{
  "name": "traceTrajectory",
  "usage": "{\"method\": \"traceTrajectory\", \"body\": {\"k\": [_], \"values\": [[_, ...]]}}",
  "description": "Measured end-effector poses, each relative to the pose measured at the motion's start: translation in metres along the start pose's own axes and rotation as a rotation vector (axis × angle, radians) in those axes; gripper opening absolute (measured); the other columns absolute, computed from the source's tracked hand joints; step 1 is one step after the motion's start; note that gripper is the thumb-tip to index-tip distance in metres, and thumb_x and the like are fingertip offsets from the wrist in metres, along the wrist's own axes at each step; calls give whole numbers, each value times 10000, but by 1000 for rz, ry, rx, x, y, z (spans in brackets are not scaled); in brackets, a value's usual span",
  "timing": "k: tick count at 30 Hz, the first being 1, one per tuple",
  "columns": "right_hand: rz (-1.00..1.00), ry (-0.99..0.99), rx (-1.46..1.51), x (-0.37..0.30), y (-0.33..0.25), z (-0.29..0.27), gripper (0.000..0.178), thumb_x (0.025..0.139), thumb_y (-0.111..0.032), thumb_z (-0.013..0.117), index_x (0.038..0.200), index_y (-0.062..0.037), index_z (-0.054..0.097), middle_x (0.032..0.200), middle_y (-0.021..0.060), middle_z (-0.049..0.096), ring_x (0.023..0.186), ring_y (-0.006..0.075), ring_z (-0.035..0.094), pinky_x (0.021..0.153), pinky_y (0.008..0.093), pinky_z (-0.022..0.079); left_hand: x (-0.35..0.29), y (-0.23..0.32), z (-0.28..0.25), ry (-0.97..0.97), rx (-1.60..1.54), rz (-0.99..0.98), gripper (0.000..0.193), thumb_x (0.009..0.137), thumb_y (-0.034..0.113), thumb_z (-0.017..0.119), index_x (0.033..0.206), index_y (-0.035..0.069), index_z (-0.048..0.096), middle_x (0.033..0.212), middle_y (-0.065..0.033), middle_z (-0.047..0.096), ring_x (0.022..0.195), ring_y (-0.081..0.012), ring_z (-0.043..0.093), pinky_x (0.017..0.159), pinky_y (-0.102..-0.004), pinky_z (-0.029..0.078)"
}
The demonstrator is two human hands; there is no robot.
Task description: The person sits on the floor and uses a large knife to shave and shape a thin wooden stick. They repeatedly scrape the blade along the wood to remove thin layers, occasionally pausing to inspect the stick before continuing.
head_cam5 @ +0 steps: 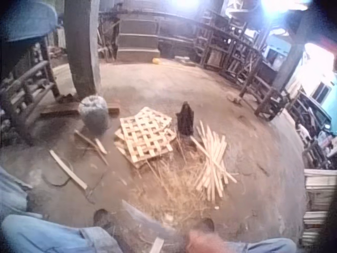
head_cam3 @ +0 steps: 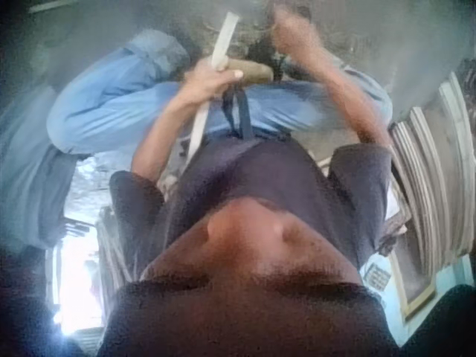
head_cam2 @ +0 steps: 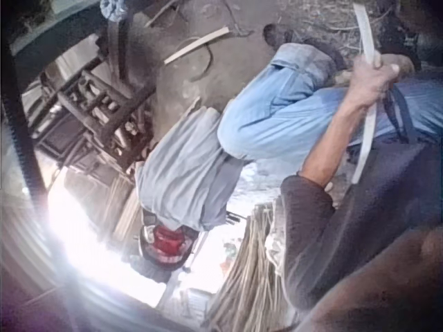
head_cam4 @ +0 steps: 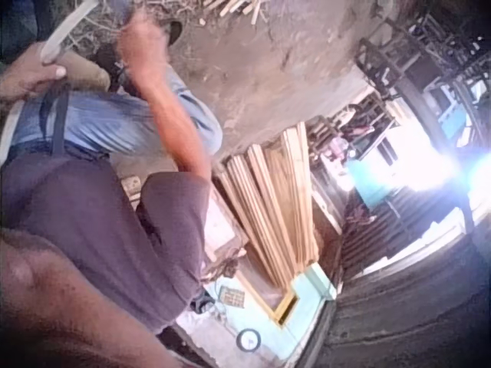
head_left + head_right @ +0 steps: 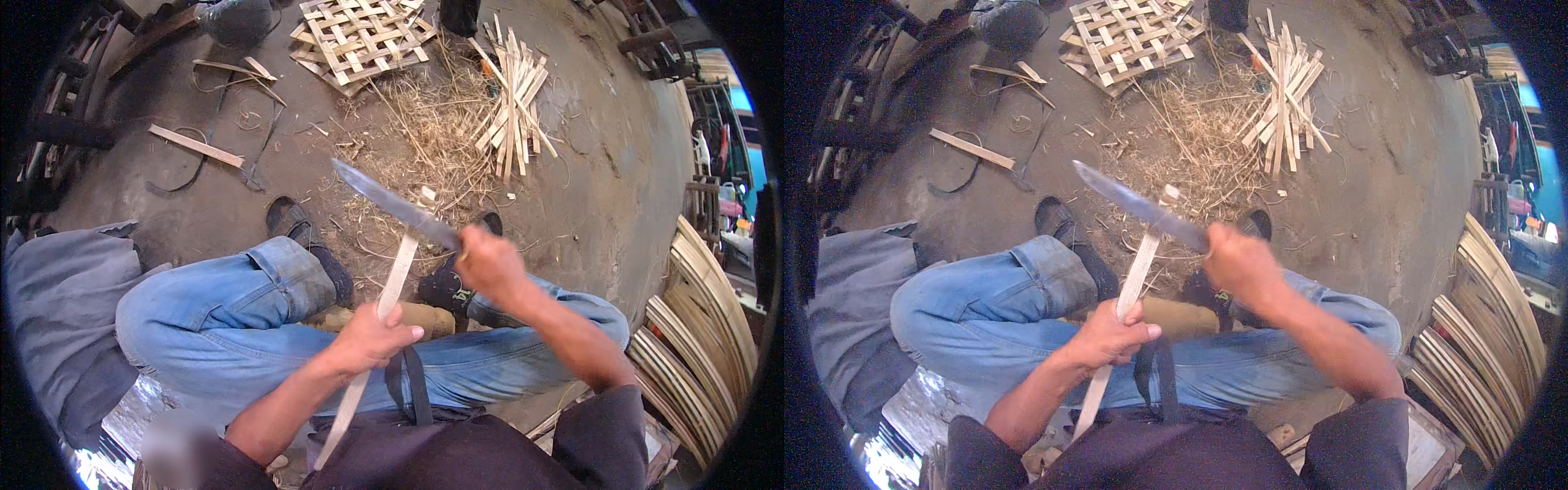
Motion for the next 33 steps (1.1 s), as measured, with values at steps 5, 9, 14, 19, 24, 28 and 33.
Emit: {"method": "traceTrajectory", "body": {"k": [5,9,14,19,24,28,33], "values": [[-253,-44,-236,15,29,-11,130,718,-109,631,811,-58,555,709,144,600,670,338,646,586,455,520,-14,-7,2,-44,-113,-76,398,851,104,714,787,182,329,620,71,348,470,-24,305,385,-223,224],[-295,-48,60,-8,-24,-8,178,707,-108,694,818,-79,559,702,127,596,627,297,637,560,402,513,-6,1,9,-44,-163,-60,400,848,80,706,786,183,324,626,73,351,475,-23,306,387,-224,221],[-11,42,-14,9,21,-2,141,708,-128,669,813,-111,577,641,107,588,582,300,634,503,417,516,7,6,6,-48,-143,-29,399,847,68,698,786,187,322,627,75,354,485,-25,305,387,-234,211],[-248,15,-309,8,57,2,118,714,-92,661,817,-100,603,703,120,632,608,309,645,571,452,532,-2,-5,15,-115,-184,-114,395,851,75,695,791,193,323,623,78,342,476,-27,296,383,-238,208],[-350,-88,-64,-13,-15,-17,64,770,-94,588,798,-59,543,734,165,623,635,358,653,584,469,534,2,-3,3,-100,-207,-124,381,854,68,688,799,196,333,624,76,337,476,-28,305,379,-233,208],[-17,-50,-57,15,28,-21,55,787,-106,563,826,-69,551,726,164,619,637,354,652,574,489,527,9,5,8,-139,-234,-112,371,861,68,674,805,192,329,632,69,348,476,-27,305,379,-232,204],[-246,-194,-176,-7,3,-31,58,824,-119,548,851,-70,562,781,153,644,691,362,661,597,499,527,6,5,2,-170,-201,-122,351,848,100,681,770,173,346,594,67,357,454,-46,326,375,-240,201]]}}
Point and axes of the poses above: each hand's wrist, its own x-axis towards the middle knuckle, its own z-axis out of the palm, y = z × x, the point moved 2 cm from there along x, towards the middle knuckle
